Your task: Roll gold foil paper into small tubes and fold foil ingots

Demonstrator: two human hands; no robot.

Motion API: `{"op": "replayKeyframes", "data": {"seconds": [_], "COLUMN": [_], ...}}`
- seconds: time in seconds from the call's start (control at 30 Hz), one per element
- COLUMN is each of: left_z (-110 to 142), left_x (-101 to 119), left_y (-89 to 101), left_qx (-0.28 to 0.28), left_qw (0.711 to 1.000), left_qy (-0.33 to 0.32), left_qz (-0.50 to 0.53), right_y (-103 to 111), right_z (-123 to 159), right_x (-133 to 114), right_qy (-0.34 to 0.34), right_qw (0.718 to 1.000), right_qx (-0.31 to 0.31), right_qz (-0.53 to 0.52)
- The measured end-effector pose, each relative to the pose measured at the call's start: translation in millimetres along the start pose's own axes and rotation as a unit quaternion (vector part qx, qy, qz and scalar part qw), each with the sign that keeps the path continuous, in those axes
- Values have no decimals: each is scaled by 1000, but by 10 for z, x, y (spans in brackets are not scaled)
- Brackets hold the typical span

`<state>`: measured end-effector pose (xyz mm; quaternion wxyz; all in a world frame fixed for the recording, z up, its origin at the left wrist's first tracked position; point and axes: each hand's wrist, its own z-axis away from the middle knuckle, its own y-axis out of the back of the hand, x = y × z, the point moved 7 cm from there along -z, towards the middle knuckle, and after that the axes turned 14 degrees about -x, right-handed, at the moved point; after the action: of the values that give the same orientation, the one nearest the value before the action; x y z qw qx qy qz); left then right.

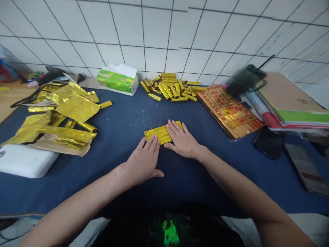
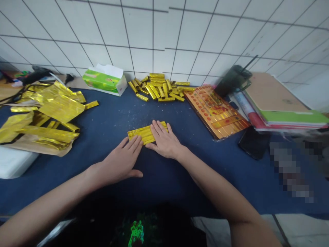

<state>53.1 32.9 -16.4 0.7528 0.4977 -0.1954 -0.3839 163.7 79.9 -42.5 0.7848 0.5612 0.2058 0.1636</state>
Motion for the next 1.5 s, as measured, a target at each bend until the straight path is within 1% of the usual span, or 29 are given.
{"op": "replayKeyframes", "data": {"seconds": [0.1, 0.17, 0.33, 0.4, 0.47, 0.5, 0.57, 0.6, 0.63, 0.7, 0.8, 0.97, 1.03, 1.1, 1.17, 1.23, 1.3, 1.4, 1.5], "left_z": [69, 98, 85, 52, 23, 14, 2, -5, -14, -26, -24, -30, -36, -39, -36, -28, -23, -23, -29], "left_x": [-57, -96, -186, -231, -258, -251, -190, -155, -127, -100, -81, -40, -33, -31, -30, -34, -40, -46, -49], "left_y": [44, 77, 193, 226, 244, 243, 206, 162, 102, -3, -64, -38, -36, -40, -43, -40, -38, -38, -46], "left_qx": [-31, -32, 6, 17, 41, 58, 83, 81, 67, 37, 20, 35, 40, 42, 41, 42, 42, 43, 46], "left_qw": [999, 999, 1000, 999, 998, 997, 996, 996, 997, 998, 999, 999, 999, 999, 999, 999, 999, 999, 999], "left_qy": [14, 17, 15, 27, 36, 32, -3, -21, -32, -30, -13, -5, 0, 5, 6, 7, 7, 6, 6], "left_qz": [-18, -19, 1, 23, 37, 39, 35, 35, 37, 42, 44, 34, 30, 25, 21, 18, 19, 17, 20], "right_y": [17, 17, 30, 48, 69, 79, 96, 102, 106, 107, 101, 134, 209, 304, 347, 290, 175, 42, 5], "right_z": [4, 4, -10, -23, -34, -37, -42, -44, -48, -63, -111, -173, -146, -84, -28, -13, -27, -52, -55], "right_x": [-4, -5, -1, 3, 6, 8, 15, 19, 23, 40, 109, 291, 327, 290, 154, -17, -133, -159, -139], "right_qy": [-1, -2, 6, 26, 56, 72, 99, 109, 116, 122, 106, 41, 2, -30, -23, 11, 36, 39, 44], "right_qw": [1000, 1000, 1000, 1000, 998, 997, 995, 994, 993, 992, 994, 999, 999, 997, 994, 996, 998, 998, 998], "right_qx": [-2, -7, -12, -11, -8, -8, -8, -9, -10, -12, -6, 8, 33, 78, 105, 90, 56, 31, 27], "right_qz": [-5, -6, -9, -5, 3, 8, 18, 23, 27, 35, 37, 16, 3, -2, 4, 13, 19, 24, 28]}}
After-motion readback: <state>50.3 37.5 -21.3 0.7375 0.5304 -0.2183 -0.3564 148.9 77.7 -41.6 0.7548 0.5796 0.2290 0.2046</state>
